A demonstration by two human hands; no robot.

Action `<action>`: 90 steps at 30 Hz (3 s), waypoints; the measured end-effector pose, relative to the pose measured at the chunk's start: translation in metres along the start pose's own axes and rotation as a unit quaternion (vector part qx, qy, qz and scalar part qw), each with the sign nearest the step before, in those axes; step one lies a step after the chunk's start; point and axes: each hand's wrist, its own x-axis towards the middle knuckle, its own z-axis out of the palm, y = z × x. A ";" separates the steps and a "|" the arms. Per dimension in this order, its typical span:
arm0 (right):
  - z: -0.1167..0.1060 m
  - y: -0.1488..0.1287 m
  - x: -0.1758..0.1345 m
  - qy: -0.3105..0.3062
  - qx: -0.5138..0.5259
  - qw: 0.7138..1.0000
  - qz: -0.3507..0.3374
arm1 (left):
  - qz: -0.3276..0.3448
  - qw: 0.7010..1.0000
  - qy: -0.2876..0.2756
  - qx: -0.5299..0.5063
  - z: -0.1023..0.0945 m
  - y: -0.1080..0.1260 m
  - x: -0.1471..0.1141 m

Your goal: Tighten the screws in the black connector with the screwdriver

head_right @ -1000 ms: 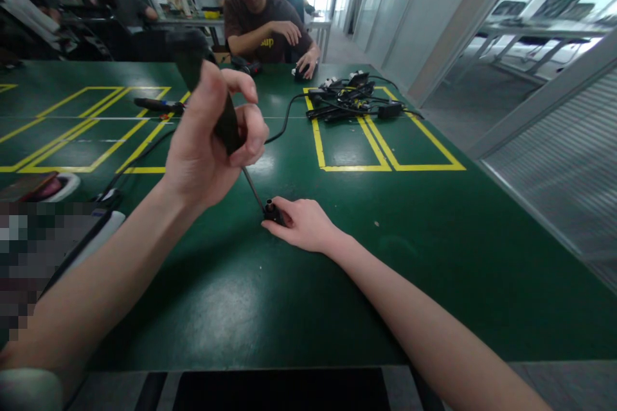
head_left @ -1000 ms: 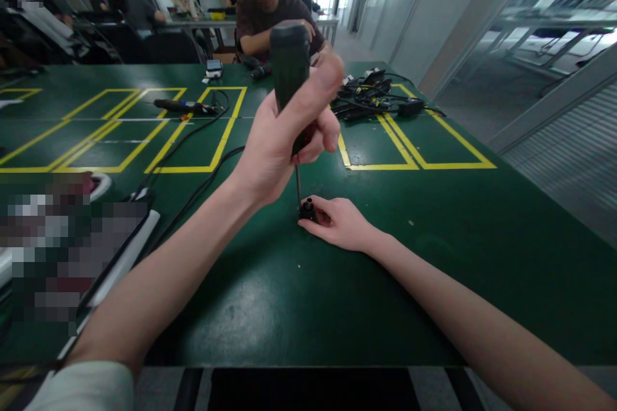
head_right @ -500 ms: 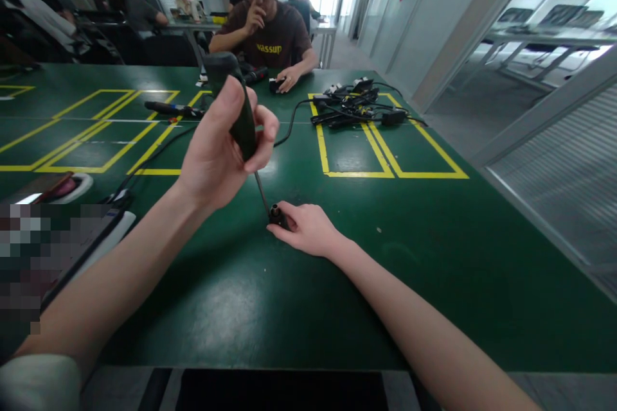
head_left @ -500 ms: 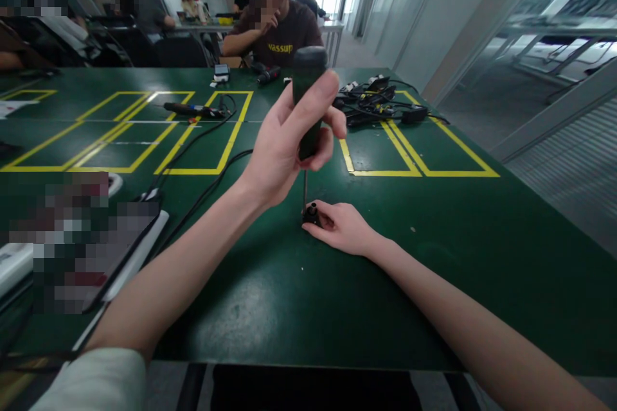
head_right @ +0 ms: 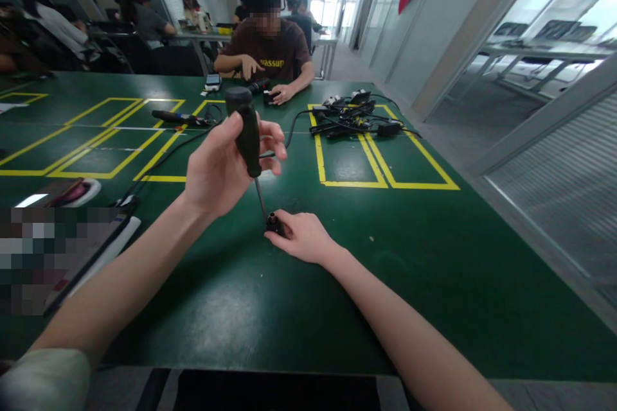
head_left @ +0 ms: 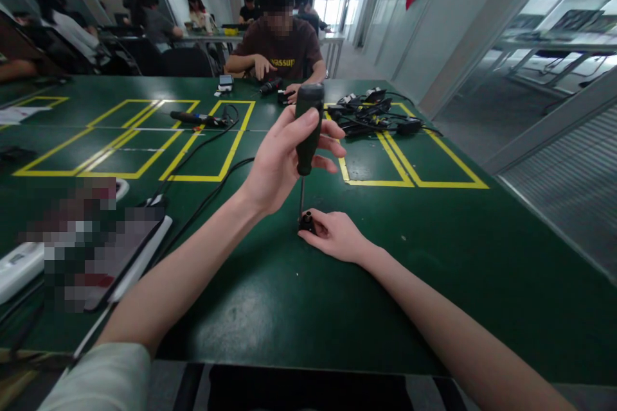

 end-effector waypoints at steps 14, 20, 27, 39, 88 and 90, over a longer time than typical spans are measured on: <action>-0.001 -0.003 0.000 -0.010 -0.008 1.000 0.000 | -0.013 0.999 -0.043 0.008 -0.005 0.006 -0.003; -0.002 -0.004 0.000 -0.015 0.003 1.000 0.000 | -0.022 0.999 -0.033 0.005 -0.004 0.012 -0.001; 0.000 -0.002 -0.001 -0.002 -0.006 1.000 -0.004 | -0.025 0.999 -0.026 0.013 -0.001 0.010 -0.002; 0.000 -0.002 0.000 -0.003 -0.006 1.000 -0.007 | -0.037 0.999 -0.024 0.015 -0.001 0.011 0.000; -0.001 -0.002 0.000 -0.002 0.004 1.000 -0.006 | -0.011 0.997 -0.069 0.018 -0.004 0.012 0.000; -0.001 -0.002 -0.001 -0.004 0.004 1.000 -0.006 | -0.006 0.997 -0.070 0.008 -0.004 0.012 0.000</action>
